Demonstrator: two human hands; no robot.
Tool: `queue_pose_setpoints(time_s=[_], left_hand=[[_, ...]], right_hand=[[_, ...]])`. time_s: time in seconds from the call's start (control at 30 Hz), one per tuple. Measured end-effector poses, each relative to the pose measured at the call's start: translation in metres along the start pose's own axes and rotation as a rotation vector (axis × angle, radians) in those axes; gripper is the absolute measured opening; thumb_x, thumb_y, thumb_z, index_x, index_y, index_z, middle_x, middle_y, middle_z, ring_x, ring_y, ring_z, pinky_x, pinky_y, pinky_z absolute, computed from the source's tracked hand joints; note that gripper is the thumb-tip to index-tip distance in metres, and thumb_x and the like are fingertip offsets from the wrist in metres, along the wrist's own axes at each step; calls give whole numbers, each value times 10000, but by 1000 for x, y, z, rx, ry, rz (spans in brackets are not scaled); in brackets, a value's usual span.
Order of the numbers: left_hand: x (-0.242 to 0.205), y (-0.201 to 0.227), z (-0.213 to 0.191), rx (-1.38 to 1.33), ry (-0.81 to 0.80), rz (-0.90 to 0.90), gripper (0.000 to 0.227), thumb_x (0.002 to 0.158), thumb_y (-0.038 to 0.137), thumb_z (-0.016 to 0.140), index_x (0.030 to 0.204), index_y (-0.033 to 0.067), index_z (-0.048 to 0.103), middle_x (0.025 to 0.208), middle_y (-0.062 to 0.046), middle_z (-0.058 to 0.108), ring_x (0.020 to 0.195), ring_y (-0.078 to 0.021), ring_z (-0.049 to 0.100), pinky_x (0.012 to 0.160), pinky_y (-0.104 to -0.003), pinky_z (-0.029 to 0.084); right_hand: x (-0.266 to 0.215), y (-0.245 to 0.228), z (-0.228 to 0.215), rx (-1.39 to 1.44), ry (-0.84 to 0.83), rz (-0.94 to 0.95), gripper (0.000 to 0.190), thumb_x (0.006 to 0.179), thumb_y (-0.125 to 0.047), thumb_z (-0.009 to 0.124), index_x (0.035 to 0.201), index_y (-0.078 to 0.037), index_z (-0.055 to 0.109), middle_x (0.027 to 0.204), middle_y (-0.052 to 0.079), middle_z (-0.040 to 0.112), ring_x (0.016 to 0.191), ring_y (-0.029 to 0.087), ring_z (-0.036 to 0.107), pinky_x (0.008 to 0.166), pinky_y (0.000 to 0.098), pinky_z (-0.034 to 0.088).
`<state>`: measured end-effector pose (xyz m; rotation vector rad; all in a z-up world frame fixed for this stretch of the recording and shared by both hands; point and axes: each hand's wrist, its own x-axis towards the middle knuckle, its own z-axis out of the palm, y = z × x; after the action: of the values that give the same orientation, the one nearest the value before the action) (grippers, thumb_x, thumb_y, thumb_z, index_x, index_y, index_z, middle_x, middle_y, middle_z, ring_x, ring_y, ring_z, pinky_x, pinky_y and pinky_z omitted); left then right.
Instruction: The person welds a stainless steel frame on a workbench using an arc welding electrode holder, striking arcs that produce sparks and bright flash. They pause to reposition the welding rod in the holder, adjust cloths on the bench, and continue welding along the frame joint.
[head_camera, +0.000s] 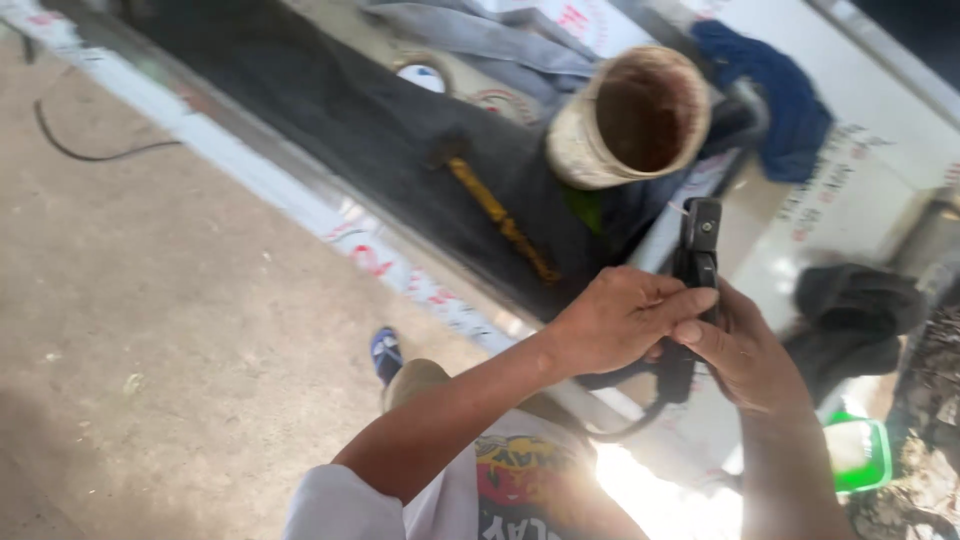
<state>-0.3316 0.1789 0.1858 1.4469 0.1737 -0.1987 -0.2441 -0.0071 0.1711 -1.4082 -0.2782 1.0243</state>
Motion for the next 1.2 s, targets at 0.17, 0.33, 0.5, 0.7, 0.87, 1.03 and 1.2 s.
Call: queue_pose_setpoints(time_s=[0.17,0.33,0.5,0.7,0.87,1.03,1.2], left_hand=[[-126,-95,-86,252,26,205,399,1052,430,529,1040,92,742,769,-71,732,709,-207,711,656,-353,553],[-238,-126,-174,304,-158,7,327,963,380,598,1134,139,740,867,-92,752,824,-245,712,733,-393,545],[-289,-126,-262,157,-202,42,256,895,318,752,995,85,787,1027,-79,768,947,-183,726,875,-329,570],[-255,-154,-408,225,295,206,254,1000,328,656,1018,96,758,1050,-82,789,913,-163,774,783,-286,608],[-245,-116,-515,397,546,116,227,949,300,720,916,81,767,930,-100,787,746,-177,759,659,-307,617],[-228,-96,-625,676,609,-157,375,997,379,739,767,83,741,772,-66,761,587,-231,718,552,-352,584],[-224,-51,-758,729,965,187,160,956,267,725,920,119,776,859,-72,777,663,-248,747,607,-363,588]], right_hand=[[33,21,83,-504,263,29,444,817,-265,835,1085,20,626,839,142,694,754,229,659,675,384,508],[107,30,197,-1214,625,125,559,804,-406,903,956,54,625,816,163,692,748,282,678,716,417,531],[144,39,289,-977,470,115,554,759,-448,869,967,-6,607,805,130,689,739,228,665,686,403,531],[191,30,407,-654,154,-53,528,715,-313,863,1080,-44,591,809,36,606,674,150,583,579,325,493],[276,22,498,-456,-4,-37,569,660,-309,865,1086,-64,578,819,12,639,680,116,627,583,280,553],[364,22,568,-439,-123,-140,509,713,-297,889,1019,-20,593,813,15,590,692,103,567,610,260,477],[432,-20,657,-528,-134,-213,494,730,-313,863,1066,-52,614,819,-24,644,714,65,591,642,223,489]])
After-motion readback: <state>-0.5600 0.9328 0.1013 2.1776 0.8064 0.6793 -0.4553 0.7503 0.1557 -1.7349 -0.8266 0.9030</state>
